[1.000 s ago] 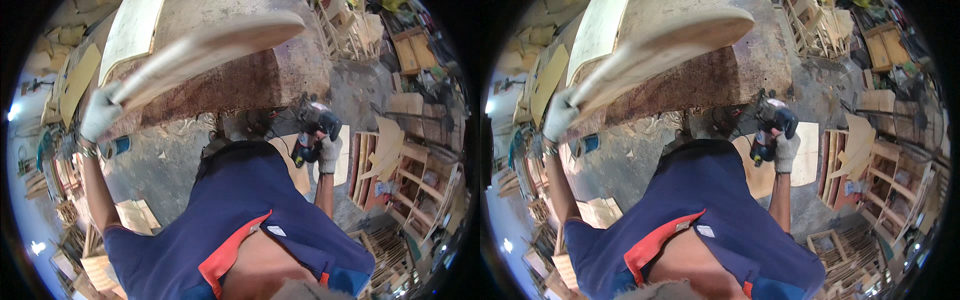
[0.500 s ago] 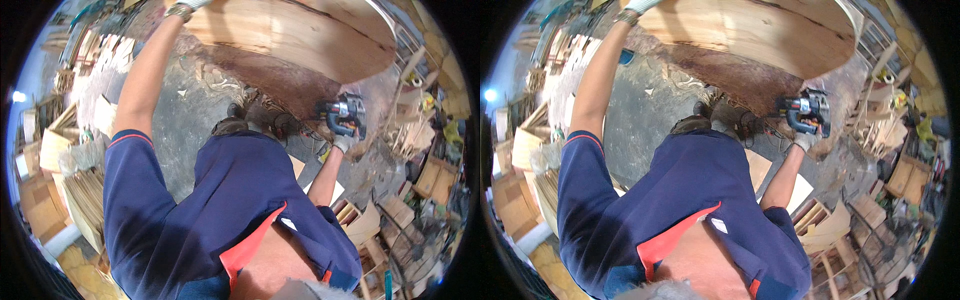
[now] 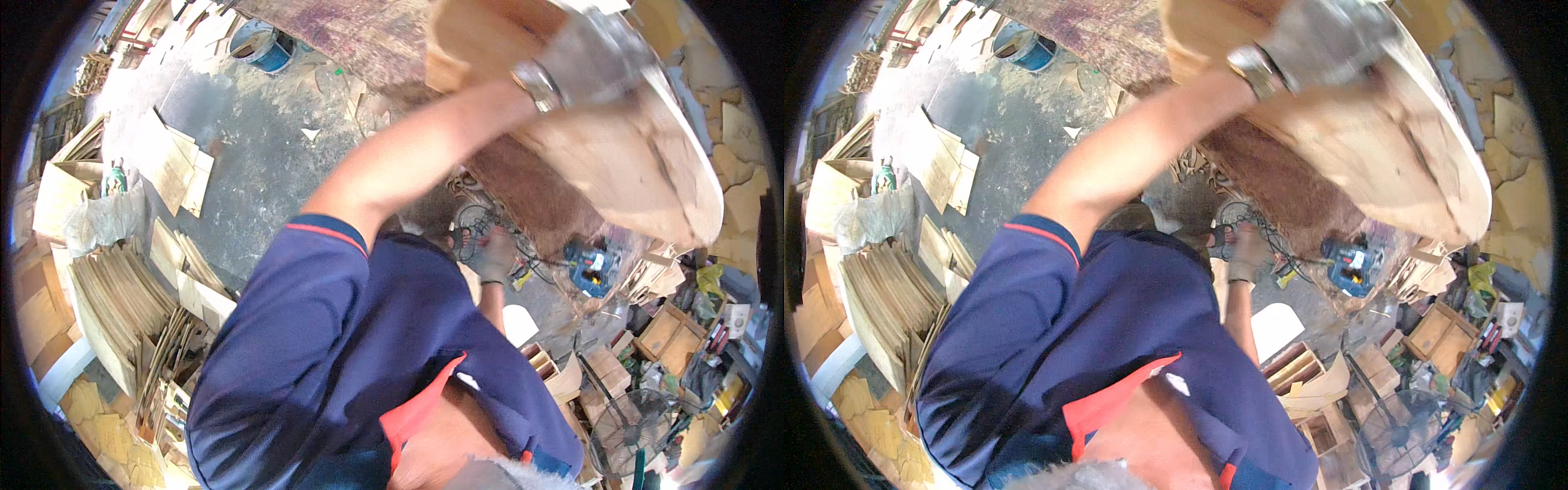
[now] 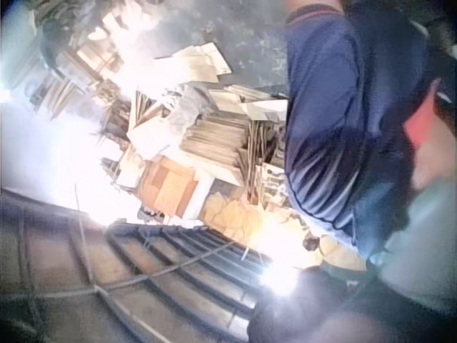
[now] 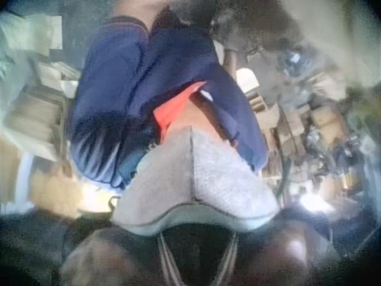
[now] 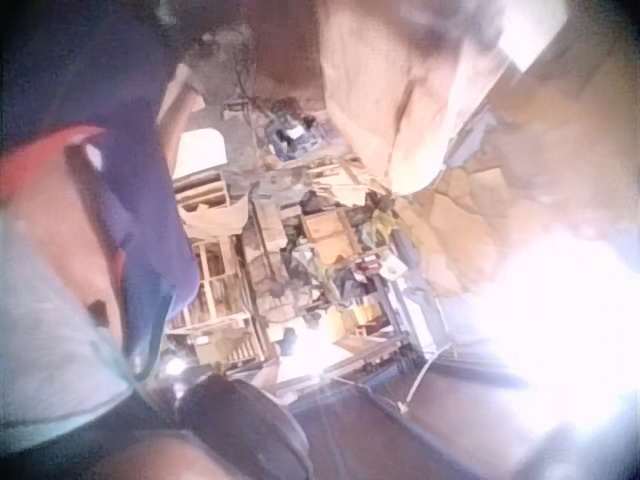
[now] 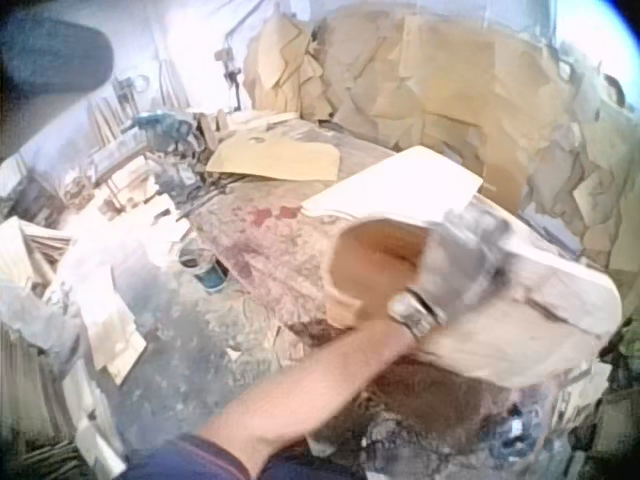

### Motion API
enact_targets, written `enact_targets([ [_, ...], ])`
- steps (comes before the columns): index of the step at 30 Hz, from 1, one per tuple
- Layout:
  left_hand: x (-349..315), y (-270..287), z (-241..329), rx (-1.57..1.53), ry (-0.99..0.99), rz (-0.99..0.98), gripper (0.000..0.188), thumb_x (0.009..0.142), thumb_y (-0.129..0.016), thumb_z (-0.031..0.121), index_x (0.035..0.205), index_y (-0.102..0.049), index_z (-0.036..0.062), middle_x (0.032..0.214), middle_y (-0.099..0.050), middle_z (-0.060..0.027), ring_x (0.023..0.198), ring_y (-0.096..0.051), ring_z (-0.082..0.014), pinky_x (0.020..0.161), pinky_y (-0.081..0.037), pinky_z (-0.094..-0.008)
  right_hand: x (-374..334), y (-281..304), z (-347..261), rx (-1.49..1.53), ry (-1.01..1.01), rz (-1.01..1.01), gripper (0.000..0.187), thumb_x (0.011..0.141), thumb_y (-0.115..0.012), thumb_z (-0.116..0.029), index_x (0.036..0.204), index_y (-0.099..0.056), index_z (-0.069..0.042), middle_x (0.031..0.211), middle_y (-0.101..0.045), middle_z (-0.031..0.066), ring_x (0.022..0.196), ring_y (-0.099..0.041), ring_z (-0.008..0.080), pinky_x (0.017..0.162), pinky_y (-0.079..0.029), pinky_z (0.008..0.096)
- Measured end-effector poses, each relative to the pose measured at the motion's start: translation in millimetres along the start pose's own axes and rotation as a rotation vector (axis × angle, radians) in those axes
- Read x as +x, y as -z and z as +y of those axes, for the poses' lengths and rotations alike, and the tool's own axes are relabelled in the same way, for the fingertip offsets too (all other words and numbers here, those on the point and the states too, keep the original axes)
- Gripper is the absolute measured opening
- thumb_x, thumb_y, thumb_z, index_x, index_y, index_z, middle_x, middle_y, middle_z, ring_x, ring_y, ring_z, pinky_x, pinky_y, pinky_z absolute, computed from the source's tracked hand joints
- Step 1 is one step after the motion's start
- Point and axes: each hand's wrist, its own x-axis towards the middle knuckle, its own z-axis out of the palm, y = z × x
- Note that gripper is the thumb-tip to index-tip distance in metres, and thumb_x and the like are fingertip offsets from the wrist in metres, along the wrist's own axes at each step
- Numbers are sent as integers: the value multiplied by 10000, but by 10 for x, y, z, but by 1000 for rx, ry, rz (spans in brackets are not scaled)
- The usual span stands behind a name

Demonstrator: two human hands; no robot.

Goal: The person aligns a curved wooden template on a larger wooden panel, traces its outline with a pen, and then uses a hammer to drive nails into the panel along the traced line. The person also uses a nail gun to fasten the pieces together.

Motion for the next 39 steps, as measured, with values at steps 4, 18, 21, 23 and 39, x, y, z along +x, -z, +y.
enact_targets([
  [4,-28,132,10,-187,-98,-8,147,874,-590,333,973,-661,252,954,-661,-5,943,-654,-181,782,-495,-395,-26,-1878,-177,-344,111,-468,382,962,-620,-387,1101,-694,-39,872,-733,115,735,-710,228,673,-558,377],
  [18,-147,367,95,-388,-78,76,125,898,-565,296,926,-662,223,951,-647,-23,975,-629,-232,893,-465,-441,1585,-4062,-389,-586,-62,-246,446,986,-577,-457,1102,-665,-35,834,-713,91,665,-686,209,602,-546,376],
  [21,-149,407,72,-423,-93,22,135,898,-565,296,943,-669,222,958,-650,-29,996,-632,-227,907,-463,-436,1600,-4034,-328,-589,-73,-235,461,992,-567,-471,1102,-659,-34,826,-709,86,651,-681,205,587,-544,376],
  [23,-150,429,48,-462,-103,-22,154,897,-563,292,966,-674,213,1030,-661,-41,1049,-631,-234,928,-462,-435,1536,-3929,-396,-614,-63,-271,470,995,-561,-481,1102,-655,-33,820,-706,82,641,-678,202,576,-542,376],
  [39,-29,457,-224,-344,-215,-218,335,806,-735,348,1061,-664,142,1105,-676,-35,1034,-600,-211,873,-445,-401,-75,-2686,-881,-1162,516,-772,372,780,-641,-356,938,-753,-39,953,-726,209,852,-700,369,770,-534,494],
])
